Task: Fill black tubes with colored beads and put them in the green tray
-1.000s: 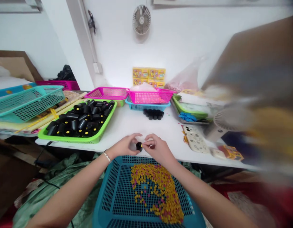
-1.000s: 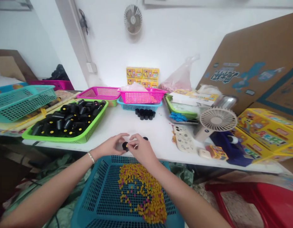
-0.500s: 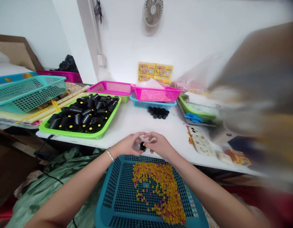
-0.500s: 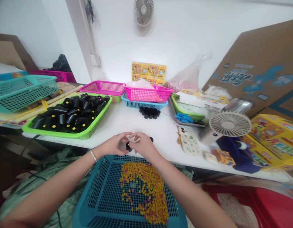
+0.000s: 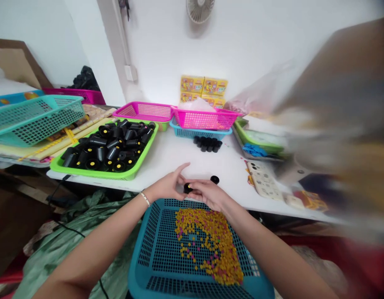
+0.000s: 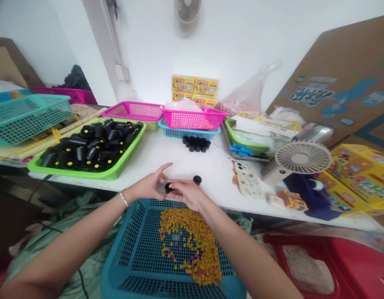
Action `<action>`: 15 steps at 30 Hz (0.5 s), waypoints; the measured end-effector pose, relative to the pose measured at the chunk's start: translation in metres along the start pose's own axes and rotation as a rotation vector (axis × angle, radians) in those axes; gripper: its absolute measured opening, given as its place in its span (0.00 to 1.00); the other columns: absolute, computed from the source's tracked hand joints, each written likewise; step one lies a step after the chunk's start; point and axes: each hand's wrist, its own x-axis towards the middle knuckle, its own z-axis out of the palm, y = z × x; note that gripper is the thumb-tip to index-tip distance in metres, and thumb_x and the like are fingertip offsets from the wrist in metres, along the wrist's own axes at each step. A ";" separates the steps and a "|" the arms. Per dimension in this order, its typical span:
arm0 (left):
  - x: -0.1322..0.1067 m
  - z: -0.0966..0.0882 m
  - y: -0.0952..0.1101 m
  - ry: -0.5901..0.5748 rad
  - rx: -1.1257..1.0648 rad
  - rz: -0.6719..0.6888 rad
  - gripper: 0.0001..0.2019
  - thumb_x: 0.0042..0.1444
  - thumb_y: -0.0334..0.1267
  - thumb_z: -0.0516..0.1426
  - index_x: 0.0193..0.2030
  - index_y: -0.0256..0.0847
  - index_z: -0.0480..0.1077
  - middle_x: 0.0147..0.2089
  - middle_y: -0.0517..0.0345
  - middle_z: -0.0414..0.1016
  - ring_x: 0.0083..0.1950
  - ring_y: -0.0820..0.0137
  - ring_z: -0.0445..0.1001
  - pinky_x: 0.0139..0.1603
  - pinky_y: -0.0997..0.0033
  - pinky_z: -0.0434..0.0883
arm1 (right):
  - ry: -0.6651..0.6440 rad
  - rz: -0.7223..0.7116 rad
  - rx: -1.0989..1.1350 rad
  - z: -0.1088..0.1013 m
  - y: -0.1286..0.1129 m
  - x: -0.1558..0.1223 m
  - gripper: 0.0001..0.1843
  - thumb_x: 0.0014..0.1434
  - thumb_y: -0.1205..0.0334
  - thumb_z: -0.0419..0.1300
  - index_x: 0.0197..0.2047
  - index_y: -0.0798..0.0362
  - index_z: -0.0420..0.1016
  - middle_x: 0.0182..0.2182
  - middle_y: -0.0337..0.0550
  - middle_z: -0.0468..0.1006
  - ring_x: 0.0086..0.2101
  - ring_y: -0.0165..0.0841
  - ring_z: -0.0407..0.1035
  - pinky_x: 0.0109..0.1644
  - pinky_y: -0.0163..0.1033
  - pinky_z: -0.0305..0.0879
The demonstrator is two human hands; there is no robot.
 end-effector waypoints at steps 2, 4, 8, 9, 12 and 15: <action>0.002 0.000 -0.002 -0.001 0.014 -0.012 0.54 0.38 0.28 0.64 0.69 0.41 0.37 0.36 0.57 0.75 0.42 0.64 0.74 0.47 0.62 0.69 | -0.019 0.009 0.003 0.001 -0.003 -0.001 0.13 0.56 0.73 0.58 0.45 0.61 0.76 0.31 0.45 0.79 0.25 0.25 0.73 0.38 0.30 0.74; 0.002 0.002 -0.001 -0.001 0.026 0.003 0.51 0.39 0.27 0.63 0.69 0.42 0.41 0.40 0.55 0.76 0.43 0.64 0.74 0.48 0.62 0.69 | -0.023 -0.010 -0.001 0.004 -0.008 -0.006 0.14 0.56 0.71 0.58 0.47 0.60 0.75 0.34 0.46 0.78 0.27 0.26 0.74 0.39 0.31 0.74; -0.008 0.005 0.020 0.054 0.152 0.074 0.30 0.46 0.28 0.59 0.59 0.43 0.61 0.48 0.53 0.74 0.45 0.66 0.73 0.49 0.65 0.69 | 0.017 -0.127 -0.082 0.003 -0.010 -0.033 0.18 0.56 0.55 0.61 0.49 0.53 0.73 0.43 0.48 0.76 0.37 0.34 0.74 0.37 0.36 0.75; -0.014 0.002 0.028 0.078 0.214 0.067 0.25 0.49 0.30 0.58 0.56 0.43 0.65 0.48 0.54 0.74 0.45 0.67 0.73 0.49 0.66 0.69 | 0.038 -0.135 -0.131 0.000 -0.007 -0.042 0.19 0.55 0.52 0.62 0.48 0.52 0.73 0.45 0.48 0.75 0.39 0.35 0.74 0.37 0.37 0.75; -0.032 -0.025 0.057 0.177 0.438 0.037 0.19 0.56 0.37 0.56 0.55 0.45 0.67 0.44 0.55 0.76 0.42 0.68 0.73 0.48 0.67 0.70 | 0.023 -0.043 -0.363 -0.023 0.011 -0.064 0.22 0.54 0.47 0.61 0.49 0.49 0.73 0.46 0.49 0.75 0.43 0.39 0.72 0.38 0.39 0.73; -0.044 -0.087 0.083 0.339 0.689 0.026 0.17 0.58 0.40 0.54 0.54 0.45 0.68 0.48 0.55 0.75 0.45 0.67 0.73 0.50 0.68 0.69 | -0.113 -0.008 -0.657 -0.050 0.036 -0.071 0.21 0.52 0.43 0.59 0.44 0.47 0.77 0.43 0.46 0.78 0.40 0.39 0.73 0.40 0.39 0.72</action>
